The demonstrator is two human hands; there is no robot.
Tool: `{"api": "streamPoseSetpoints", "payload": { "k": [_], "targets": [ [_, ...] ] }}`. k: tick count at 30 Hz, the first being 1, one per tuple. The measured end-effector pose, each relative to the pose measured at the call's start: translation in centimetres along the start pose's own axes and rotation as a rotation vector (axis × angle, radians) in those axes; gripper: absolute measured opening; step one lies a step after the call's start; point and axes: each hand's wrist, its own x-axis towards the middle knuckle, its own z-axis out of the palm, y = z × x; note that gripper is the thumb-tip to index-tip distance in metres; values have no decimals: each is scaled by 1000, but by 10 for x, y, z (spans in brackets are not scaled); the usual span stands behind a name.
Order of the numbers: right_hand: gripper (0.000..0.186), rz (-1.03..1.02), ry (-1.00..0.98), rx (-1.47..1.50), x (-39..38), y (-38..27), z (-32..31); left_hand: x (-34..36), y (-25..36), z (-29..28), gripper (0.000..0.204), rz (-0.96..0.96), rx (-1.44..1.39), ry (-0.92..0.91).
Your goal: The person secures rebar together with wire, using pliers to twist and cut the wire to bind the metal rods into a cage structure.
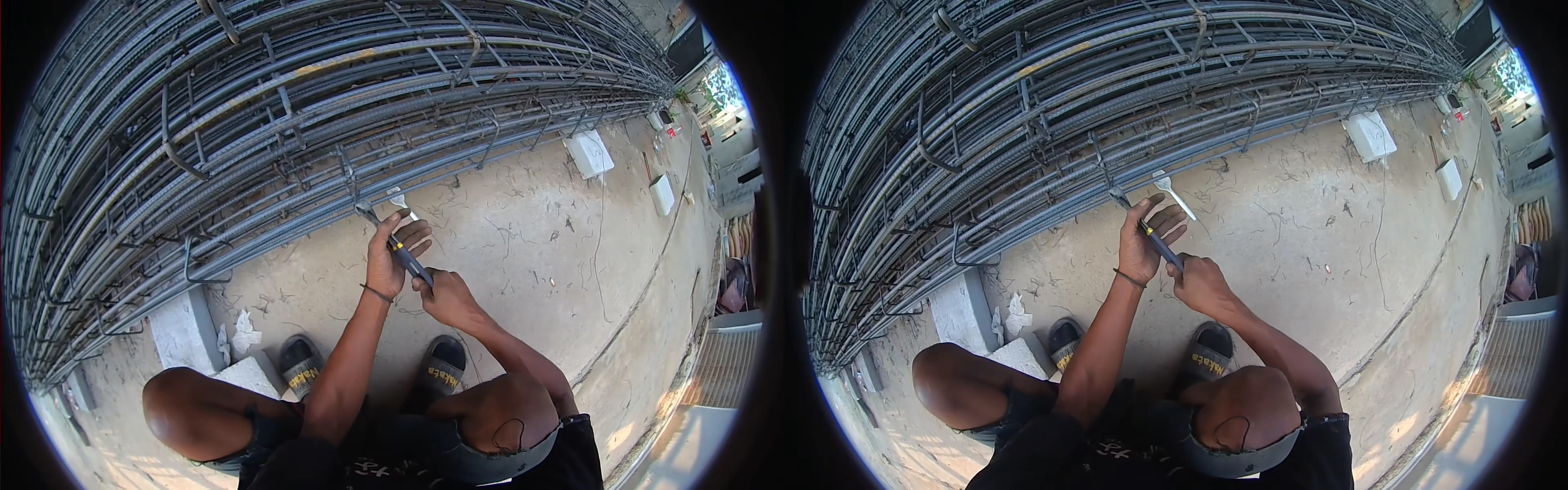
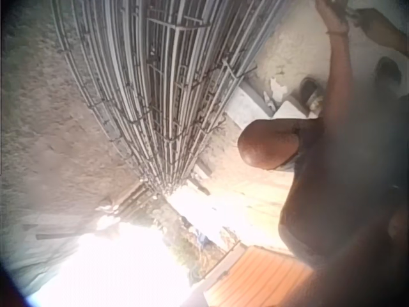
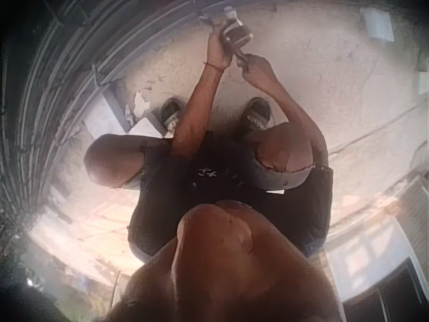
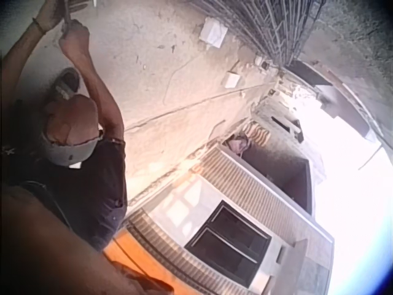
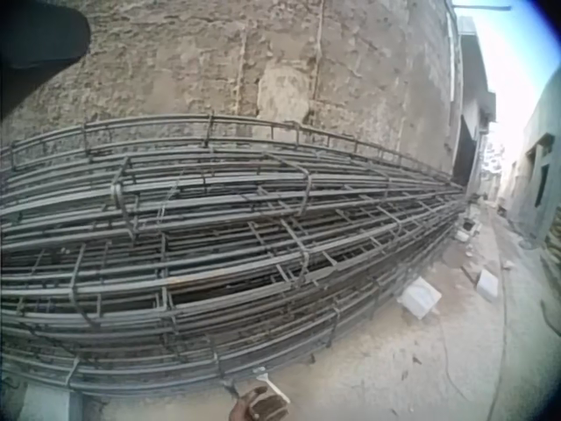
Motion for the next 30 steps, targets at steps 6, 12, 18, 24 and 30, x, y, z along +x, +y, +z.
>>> {"api": "streamPoseSetpoints", "payload": {
  "k": [6,12,18,24,30],
  "targets": [
    [22,-90,535,-549,-6,8,31,10,-10,14,28,21,205,312],
    [45,13,-218,-11,-16,-33,-46,6,11,-13,36,-184,-43,-36],
    [32,202,-569,1069,4,-10,-18,12,7,-30,39,-268,-216,-275],
    [23,137,-104,581,5,-9,3,18,2,-38,31,-147,-172,-278],
    [34,-132,591,-394,7,8,9,8,-9,12,22,99,55,89]
  ]
}}
